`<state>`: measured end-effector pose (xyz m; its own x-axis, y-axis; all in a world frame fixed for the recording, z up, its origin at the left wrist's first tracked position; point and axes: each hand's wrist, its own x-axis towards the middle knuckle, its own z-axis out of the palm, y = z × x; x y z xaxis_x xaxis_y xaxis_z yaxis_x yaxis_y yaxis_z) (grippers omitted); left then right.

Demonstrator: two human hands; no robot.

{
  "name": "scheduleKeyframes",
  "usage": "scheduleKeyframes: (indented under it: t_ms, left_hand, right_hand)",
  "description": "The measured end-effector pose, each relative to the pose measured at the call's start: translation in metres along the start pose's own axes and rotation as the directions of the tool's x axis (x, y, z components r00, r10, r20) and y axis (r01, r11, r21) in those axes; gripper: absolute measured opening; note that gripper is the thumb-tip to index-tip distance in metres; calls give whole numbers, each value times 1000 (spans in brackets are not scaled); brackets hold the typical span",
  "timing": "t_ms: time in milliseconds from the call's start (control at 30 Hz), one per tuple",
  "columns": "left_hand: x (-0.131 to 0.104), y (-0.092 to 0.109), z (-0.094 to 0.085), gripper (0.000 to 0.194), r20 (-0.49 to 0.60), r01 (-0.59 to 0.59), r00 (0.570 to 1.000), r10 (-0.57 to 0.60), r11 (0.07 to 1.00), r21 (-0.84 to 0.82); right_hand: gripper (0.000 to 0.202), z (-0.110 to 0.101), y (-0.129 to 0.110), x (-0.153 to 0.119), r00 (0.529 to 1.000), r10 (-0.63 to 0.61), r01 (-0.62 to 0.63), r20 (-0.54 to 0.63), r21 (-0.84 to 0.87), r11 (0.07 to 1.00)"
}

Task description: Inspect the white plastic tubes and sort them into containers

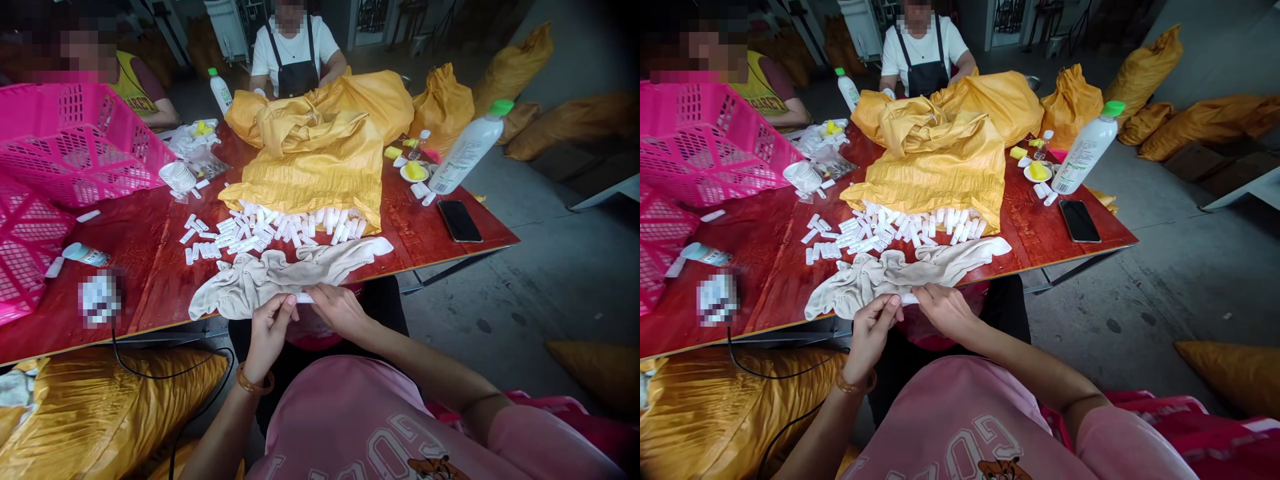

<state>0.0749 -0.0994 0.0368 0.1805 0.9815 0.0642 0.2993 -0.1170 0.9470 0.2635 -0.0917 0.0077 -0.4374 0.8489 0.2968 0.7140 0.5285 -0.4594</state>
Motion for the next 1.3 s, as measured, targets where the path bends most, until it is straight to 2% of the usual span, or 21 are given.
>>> scheduleKeyframes:
  t_ms: [67,133,200,267,333,433,500,567,667,800,900,967,1033,1067,1133,1167,1200,1267,1300]
  left_hand:
    - [-5,-3,6,35,-21,48,999,-49,997,-65]
    - [-9,-7,10,35,-31,54,998,-57,994,-90]
    - [-12,-13,10,35,-30,11,999,-13,997,-81]
    - [-14,-20,8,34,3,-60,998,60,997,-53]
    - [-15,-27,7,33,33,-127,991,128,992,-19]
    - [-15,-33,7,27,38,-187,982,186,981,43]
    - [-16,-35,6,17,75,-214,975,208,973,89]
    - [-16,-34,2,10,146,-237,965,218,963,128]
    - [-16,-31,-5,9,244,-260,945,218,953,154]
    - [-15,-25,-12,8,332,-242,924,187,961,133]
    - [-13,-19,-15,10,397,-220,904,162,970,105]
    - [-12,-15,-18,11,418,-225,894,164,969,100]
    - [-12,-13,-20,10,412,-234,895,169,966,112]
    - [-13,-14,-21,10,403,-237,899,170,964,121]
    - [-17,-17,-20,8,362,-238,916,172,960,146]
    - [-19,-21,-17,8,343,-241,923,175,957,160]
    - [-22,-25,-14,10,332,-244,927,176,954,174]
    - [-25,-32,-7,20,349,-251,920,175,950,185]
    - [-24,-33,-5,25,386,-261,905,178,950,174]
  right_hand:
    - [29,5,2,-2,999,-28,26,-18,-78,997]
    - [28,4,2,-5,999,-32,32,-22,-23,999]
    - [26,-1,2,-6,999,-34,27,40,174,984]
    - [22,-5,1,-6,985,-68,-5,156,421,907]
    - [18,-6,-1,-7,962,-95,-71,255,570,819]
    - [17,2,-3,-8,957,5,-165,289,530,832]
    - [21,6,-1,-8,963,33,-164,268,482,861]
    - [23,3,2,-4,961,-62,-92,268,525,846]
    - [24,-11,11,7,919,-237,1,314,601,799]
    - [28,-26,19,24,859,-324,50,396,565,824]
    - [26,-21,19,29,841,-364,67,400,591,804]
    - [26,-14,17,28,873,-310,5,376,630,777]
    - [25,-7,14,23,904,-214,-115,371,692,713]
    - [25,-4,12,19,902,-182,-183,391,729,660]
    - [23,-2,9,10,868,-190,-285,459,774,565]
    - [20,0,7,5,853,-202,-303,481,772,559]
    - [15,1,6,-1,851,-193,-299,488,753,586]
    - [2,8,5,-12,871,-133,-255,473,666,701]
    - [4,13,5,-18,883,-97,-236,459,613,754]
